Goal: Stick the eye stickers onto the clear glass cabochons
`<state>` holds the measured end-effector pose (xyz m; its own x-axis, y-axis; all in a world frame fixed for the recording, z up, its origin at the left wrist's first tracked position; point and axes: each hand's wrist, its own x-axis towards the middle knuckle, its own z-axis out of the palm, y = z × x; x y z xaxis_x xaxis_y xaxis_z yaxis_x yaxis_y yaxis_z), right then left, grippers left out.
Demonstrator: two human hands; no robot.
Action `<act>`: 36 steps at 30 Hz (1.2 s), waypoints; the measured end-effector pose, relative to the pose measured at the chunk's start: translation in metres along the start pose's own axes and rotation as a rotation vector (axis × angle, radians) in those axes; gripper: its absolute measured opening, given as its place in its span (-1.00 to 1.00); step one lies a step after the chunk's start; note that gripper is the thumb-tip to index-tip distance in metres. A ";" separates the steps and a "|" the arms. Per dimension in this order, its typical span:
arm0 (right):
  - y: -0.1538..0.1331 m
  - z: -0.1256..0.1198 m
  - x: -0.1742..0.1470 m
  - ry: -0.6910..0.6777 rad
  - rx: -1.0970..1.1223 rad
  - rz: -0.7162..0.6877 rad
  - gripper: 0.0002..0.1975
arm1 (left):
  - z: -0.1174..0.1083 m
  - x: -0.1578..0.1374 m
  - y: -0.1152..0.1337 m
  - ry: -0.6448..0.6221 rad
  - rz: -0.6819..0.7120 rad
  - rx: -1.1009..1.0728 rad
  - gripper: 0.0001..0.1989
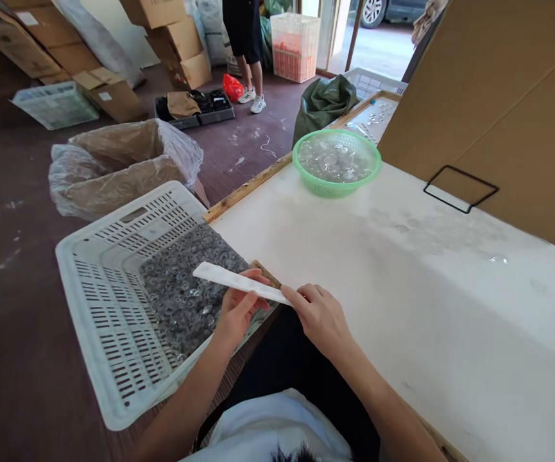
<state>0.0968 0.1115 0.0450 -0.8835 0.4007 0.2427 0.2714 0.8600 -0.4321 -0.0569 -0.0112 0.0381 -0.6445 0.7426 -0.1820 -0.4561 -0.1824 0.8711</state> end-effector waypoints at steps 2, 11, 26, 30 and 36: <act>0.006 -0.007 -0.009 0.058 0.028 0.025 -0.61 | 0.019 0.000 -0.003 -0.045 -0.045 0.009 -0.54; 0.023 -0.035 -0.031 0.183 0.313 0.227 -0.82 | 0.071 0.020 -0.013 -0.065 -0.062 0.073 -0.63; 0.037 -0.038 -0.029 0.408 0.573 0.446 -0.77 | 0.096 0.025 -0.031 -0.039 -0.082 0.376 -0.61; 0.049 -0.044 -0.029 0.603 0.554 0.498 -0.80 | 0.106 0.042 -0.047 0.004 -0.115 0.334 -0.55; 0.115 -0.080 -0.079 0.908 0.348 0.708 -0.80 | 0.125 0.058 -0.070 -0.075 -0.239 0.285 -0.53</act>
<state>0.2278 0.2039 0.0456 0.0496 0.9463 0.3196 0.3468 0.2838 -0.8940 0.0142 0.1248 0.0234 -0.4894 0.7895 -0.3705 -0.3918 0.1805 0.9022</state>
